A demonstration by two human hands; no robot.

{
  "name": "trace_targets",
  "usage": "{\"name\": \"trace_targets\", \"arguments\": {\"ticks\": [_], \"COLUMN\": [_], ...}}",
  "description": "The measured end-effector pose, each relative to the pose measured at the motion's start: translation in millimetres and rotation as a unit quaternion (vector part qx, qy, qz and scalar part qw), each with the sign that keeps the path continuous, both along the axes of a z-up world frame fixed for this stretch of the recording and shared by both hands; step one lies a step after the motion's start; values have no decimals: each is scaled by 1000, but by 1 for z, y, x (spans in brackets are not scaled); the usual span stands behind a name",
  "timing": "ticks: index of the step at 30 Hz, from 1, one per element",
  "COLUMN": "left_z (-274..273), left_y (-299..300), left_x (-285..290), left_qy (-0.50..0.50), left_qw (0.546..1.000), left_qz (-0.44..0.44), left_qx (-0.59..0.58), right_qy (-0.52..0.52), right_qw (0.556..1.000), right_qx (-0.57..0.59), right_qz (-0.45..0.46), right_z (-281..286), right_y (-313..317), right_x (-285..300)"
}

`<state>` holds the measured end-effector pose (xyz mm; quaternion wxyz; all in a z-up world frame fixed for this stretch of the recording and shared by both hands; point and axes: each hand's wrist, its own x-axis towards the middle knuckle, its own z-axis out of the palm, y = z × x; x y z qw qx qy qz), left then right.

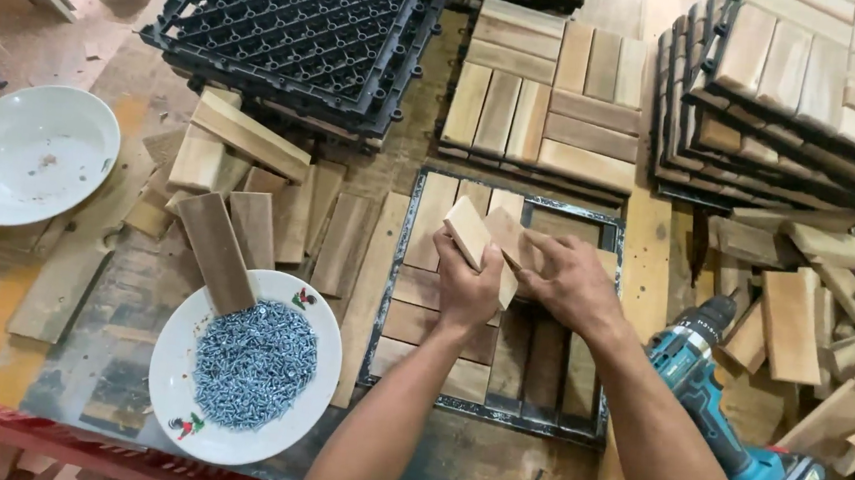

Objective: Assembling modular wooden floor tiles by fastening wood slats to a plastic grid base using a power drill and manually placing additional slats.

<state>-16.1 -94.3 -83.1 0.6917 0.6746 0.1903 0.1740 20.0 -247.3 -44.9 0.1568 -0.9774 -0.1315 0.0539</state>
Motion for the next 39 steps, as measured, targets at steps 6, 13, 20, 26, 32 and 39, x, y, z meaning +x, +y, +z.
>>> {"name": "trace_targets", "arguments": {"ticks": [6,13,20,26,32,39], "left_z": [-2,5,0,0,7,-3], "left_y": [-2,2,7,7,13,7], "left_x": [0,-2,-1,-2,4,0], "left_qy": [15,13,8,3,-11,-15], "left_qw": [999,998,998,998,998,996], "left_qz": [-36,-52,-54,-60,-53,-90], "left_qx": [13,17,17,0,10,6], "right_qy": [-174,-79,-163,-135,-91,64], "right_qw": [984,994,972,986,992,997], "right_qx": [-37,-39,-91,19,-38,26], "right_qz": [24,-60,-146,-100,-72,-46], "right_z": [-20,-39,-67,-90,-64,-6], "right_y": [-45,-34,-21,-27,-6,4], "right_x": [62,53,61,58,47,0]}}
